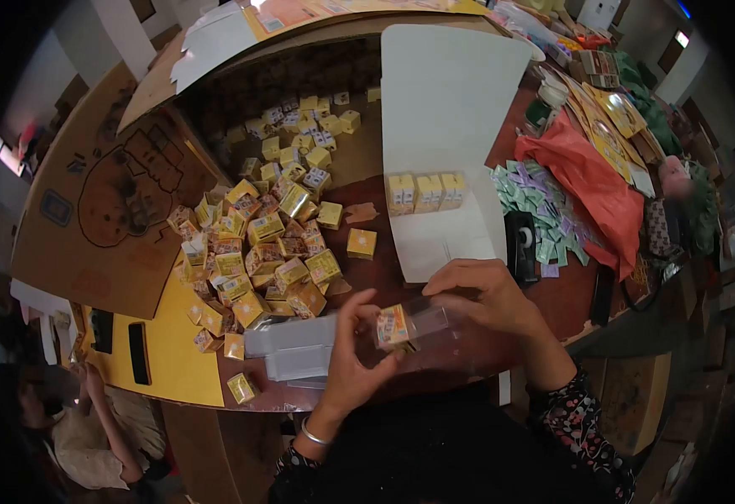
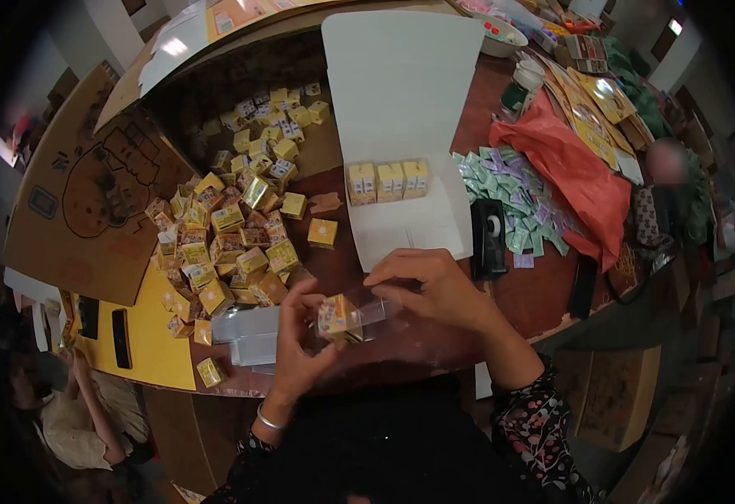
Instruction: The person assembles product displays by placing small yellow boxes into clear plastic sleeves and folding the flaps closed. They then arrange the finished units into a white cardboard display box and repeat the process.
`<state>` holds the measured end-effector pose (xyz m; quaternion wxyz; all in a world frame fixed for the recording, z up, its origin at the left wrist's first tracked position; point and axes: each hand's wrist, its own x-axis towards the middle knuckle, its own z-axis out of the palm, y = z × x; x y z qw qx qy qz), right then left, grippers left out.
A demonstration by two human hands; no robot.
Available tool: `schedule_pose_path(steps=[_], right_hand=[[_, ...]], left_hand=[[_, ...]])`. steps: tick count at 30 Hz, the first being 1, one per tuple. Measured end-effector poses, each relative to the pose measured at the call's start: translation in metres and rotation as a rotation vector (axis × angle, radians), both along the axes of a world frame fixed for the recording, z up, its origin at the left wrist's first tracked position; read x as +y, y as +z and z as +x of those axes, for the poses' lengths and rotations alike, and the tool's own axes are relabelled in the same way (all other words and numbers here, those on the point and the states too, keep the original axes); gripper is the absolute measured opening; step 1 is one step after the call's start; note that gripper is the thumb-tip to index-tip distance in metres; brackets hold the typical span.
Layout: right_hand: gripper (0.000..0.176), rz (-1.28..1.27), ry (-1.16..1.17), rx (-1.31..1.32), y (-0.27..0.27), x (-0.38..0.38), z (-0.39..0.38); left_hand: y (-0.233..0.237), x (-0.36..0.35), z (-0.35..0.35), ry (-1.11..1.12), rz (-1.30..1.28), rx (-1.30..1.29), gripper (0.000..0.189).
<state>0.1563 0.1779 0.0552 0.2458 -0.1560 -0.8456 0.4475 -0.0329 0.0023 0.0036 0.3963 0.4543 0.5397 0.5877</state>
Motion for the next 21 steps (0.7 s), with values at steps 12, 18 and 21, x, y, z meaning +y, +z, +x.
schedule_pose_path(steps=[12,18,21], right_hand=[[0.059,0.349,0.069,-0.570,-0.018,0.136,-0.215],[0.061,0.639,-0.008,-0.733,-0.078,0.162,-0.288],[0.049,0.674,0.044,-0.669,-0.086,0.168,-0.288]], left_hand=[[-0.017,-0.023,-0.034,-0.074,-0.106,-0.359,0.074],[-0.023,-0.033,-0.043,-0.021,-0.093,-0.282,0.066],[-0.022,-0.036,-0.045,-0.012,-0.073,-0.397,0.065]])
